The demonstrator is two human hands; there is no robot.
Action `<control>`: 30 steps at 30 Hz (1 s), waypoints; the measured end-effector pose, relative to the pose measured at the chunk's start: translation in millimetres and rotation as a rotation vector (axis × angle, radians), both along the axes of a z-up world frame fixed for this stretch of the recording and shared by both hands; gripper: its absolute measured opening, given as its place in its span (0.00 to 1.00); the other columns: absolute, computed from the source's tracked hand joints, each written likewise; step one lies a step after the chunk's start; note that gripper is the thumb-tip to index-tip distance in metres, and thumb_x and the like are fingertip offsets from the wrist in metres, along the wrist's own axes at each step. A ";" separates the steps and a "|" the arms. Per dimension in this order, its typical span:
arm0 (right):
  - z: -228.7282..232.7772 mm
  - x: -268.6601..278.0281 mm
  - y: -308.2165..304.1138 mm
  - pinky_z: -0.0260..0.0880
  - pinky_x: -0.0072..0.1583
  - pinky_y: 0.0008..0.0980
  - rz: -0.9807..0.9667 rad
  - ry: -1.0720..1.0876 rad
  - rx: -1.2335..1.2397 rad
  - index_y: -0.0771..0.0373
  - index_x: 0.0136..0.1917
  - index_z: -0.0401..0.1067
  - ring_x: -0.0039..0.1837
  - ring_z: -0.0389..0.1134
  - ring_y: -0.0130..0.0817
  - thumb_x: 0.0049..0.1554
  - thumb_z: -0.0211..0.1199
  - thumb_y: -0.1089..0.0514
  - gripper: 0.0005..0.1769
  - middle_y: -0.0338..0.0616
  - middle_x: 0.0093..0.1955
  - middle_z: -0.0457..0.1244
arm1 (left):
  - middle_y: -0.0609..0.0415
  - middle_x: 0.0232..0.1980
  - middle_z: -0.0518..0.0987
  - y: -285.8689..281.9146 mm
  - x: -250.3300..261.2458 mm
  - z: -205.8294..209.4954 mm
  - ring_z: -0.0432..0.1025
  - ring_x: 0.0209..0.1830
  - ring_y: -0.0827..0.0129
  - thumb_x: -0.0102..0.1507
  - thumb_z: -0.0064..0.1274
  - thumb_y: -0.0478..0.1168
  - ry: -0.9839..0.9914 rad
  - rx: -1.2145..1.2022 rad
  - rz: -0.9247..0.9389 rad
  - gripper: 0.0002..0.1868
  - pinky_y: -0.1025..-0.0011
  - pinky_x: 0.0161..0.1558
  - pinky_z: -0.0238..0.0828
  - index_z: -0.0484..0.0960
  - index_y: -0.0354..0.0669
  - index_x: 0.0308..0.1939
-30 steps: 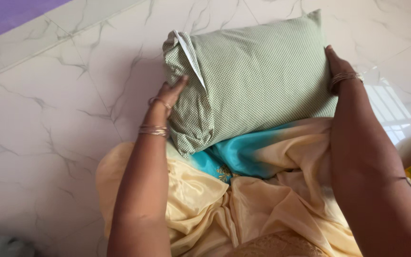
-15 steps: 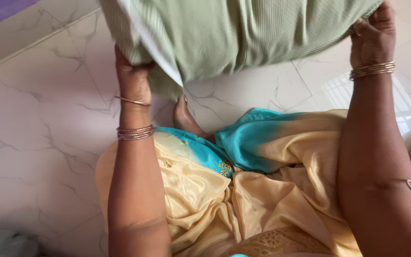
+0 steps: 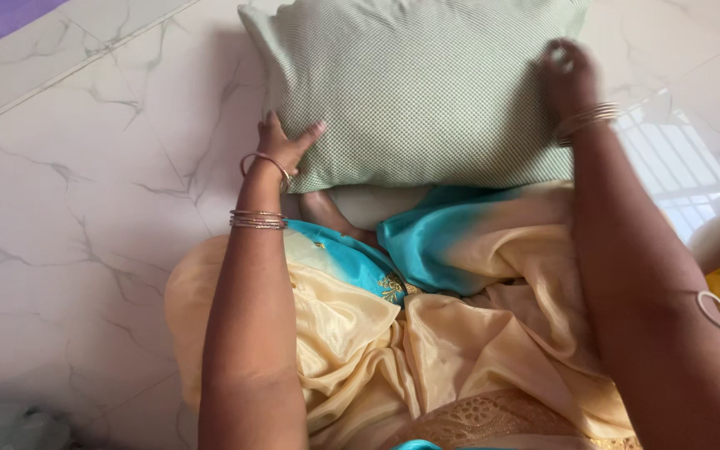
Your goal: The person sits on the floor and puts a green patterned pillowcase onto a white pillow. They adjust the fabric, smooth the surface, and ensure the pillow is fully enclosed. The person then repeats the process with a second pillow and a pink patterned pillowcase.
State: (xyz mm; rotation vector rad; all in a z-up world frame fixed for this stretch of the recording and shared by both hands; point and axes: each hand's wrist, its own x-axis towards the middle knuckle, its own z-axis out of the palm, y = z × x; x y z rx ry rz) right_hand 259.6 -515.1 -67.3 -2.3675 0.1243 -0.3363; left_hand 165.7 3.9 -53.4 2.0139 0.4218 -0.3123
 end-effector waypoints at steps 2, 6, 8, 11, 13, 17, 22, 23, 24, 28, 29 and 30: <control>-7.3 -21.1 59.5 0.60 0.71 0.55 0.161 -0.043 -0.403 0.68 0.74 0.62 0.71 0.62 0.57 0.65 0.63 0.50 0.31 0.60 0.70 0.61 | 0.24 0.78 0.49 -9.2 0.0 -5.8 0.51 0.78 0.40 0.51 0.70 0.71 -0.032 0.247 -0.185 0.78 0.59 0.72 0.58 0.30 0.30 0.77; 28.5 -74.9 169.3 0.34 0.78 0.57 0.489 -0.025 -0.609 0.60 0.82 0.49 0.83 0.40 0.54 0.61 0.57 0.33 0.48 0.56 0.84 0.42 | 0.24 0.71 0.65 -17.8 -3.1 -7.7 0.64 0.72 0.40 0.49 0.65 0.73 0.184 0.371 -0.194 0.80 0.62 0.71 0.62 0.25 0.32 0.79; 41.8 -99.7 198.0 0.30 0.79 0.55 0.631 -0.016 -0.680 0.54 0.83 0.45 0.84 0.36 0.50 0.58 0.54 0.27 0.51 0.50 0.85 0.39 | 0.23 0.69 0.64 -18.4 -2.8 -9.4 0.63 0.71 0.38 0.51 0.66 0.74 0.134 0.420 -0.209 0.80 0.59 0.69 0.60 0.24 0.31 0.76; 47.3 -113.5 209.4 0.28 0.80 0.54 0.736 -0.051 -0.700 0.46 0.84 0.45 0.85 0.35 0.46 0.56 0.53 0.24 0.51 0.44 0.86 0.38 | 0.24 0.68 0.69 -21.0 -4.5 -11.3 0.67 0.69 0.40 0.51 0.64 0.73 0.161 0.441 -0.192 0.78 0.58 0.69 0.64 0.25 0.32 0.78; 49.2 -97.9 197.9 0.28 0.81 0.53 0.724 -0.019 -0.716 0.43 0.84 0.46 0.85 0.35 0.45 0.57 0.53 0.24 0.49 0.43 0.87 0.39 | 0.26 0.67 0.70 -21.1 -5.4 -9.4 0.68 0.69 0.42 0.52 0.62 0.72 0.174 0.442 -0.194 0.76 0.57 0.68 0.65 0.26 0.35 0.79; 53.7 -80.5 157.5 0.28 0.80 0.55 0.517 0.106 -0.559 0.43 0.83 0.49 0.86 0.35 0.44 0.60 0.52 0.28 0.44 0.42 0.87 0.40 | 0.29 0.68 0.72 -22.3 -6.2 -7.5 0.70 0.68 0.43 0.54 0.60 0.72 0.196 0.433 -0.203 0.73 0.54 0.68 0.65 0.27 0.39 0.81; 117.0 -119.0 84.8 0.41 0.81 0.50 0.538 0.500 0.146 0.46 0.82 0.55 0.86 0.42 0.38 0.56 0.59 0.33 0.45 0.40 0.87 0.45 | 0.28 0.72 0.65 -21.0 -9.4 -10.7 0.65 0.71 0.42 0.56 0.59 0.72 0.147 0.428 -0.212 0.71 0.53 0.68 0.63 0.28 0.39 0.79; 139.8 -145.8 58.5 0.42 0.78 0.47 0.418 0.723 0.533 0.44 0.81 0.56 0.85 0.46 0.34 0.50 0.63 0.34 0.49 0.37 0.86 0.47 | 0.28 0.72 0.64 -20.7 -10.4 -11.0 0.64 0.71 0.42 0.56 0.59 0.72 0.130 0.424 -0.219 0.70 0.53 0.68 0.63 0.28 0.38 0.79; 152.2 -163.7 44.3 0.41 0.80 0.45 0.870 0.384 0.559 0.49 0.82 0.53 0.86 0.44 0.36 0.52 0.66 0.33 0.51 0.43 0.86 0.45 | 0.28 0.72 0.64 -20.4 -10.5 -10.9 0.64 0.71 0.42 0.56 0.59 0.72 0.120 0.415 -0.212 0.70 0.53 0.68 0.63 0.29 0.38 0.79; 155.6 -243.7 -42.5 0.48 0.79 0.38 0.700 0.152 0.328 0.61 0.83 0.54 0.82 0.49 0.40 0.54 0.68 0.38 0.52 0.55 0.81 0.50 | 0.29 0.72 0.65 -18.2 -7.6 -14.0 0.65 0.71 0.43 0.57 0.59 0.70 0.095 0.390 -0.199 0.69 0.55 0.69 0.62 0.30 0.35 0.79; 131.5 -263.4 -52.9 0.53 0.78 0.39 0.325 0.274 0.211 0.61 0.84 0.55 0.80 0.54 0.43 0.58 0.63 0.42 0.47 0.57 0.79 0.55 | 0.29 0.72 0.66 -18.1 -6.3 -16.1 0.66 0.70 0.43 0.57 0.59 0.69 0.085 0.384 -0.199 0.69 0.56 0.69 0.63 0.31 0.34 0.79; 108.3 -283.9 -62.4 0.58 0.77 0.39 -0.052 0.394 0.096 0.61 0.85 0.56 0.77 0.59 0.45 0.62 0.58 0.47 0.41 0.59 0.77 0.60 | 0.28 0.71 0.66 -17.5 -7.6 -19.4 0.66 0.70 0.42 0.57 0.60 0.69 0.044 0.392 -0.196 0.68 0.56 0.69 0.63 0.34 0.33 0.78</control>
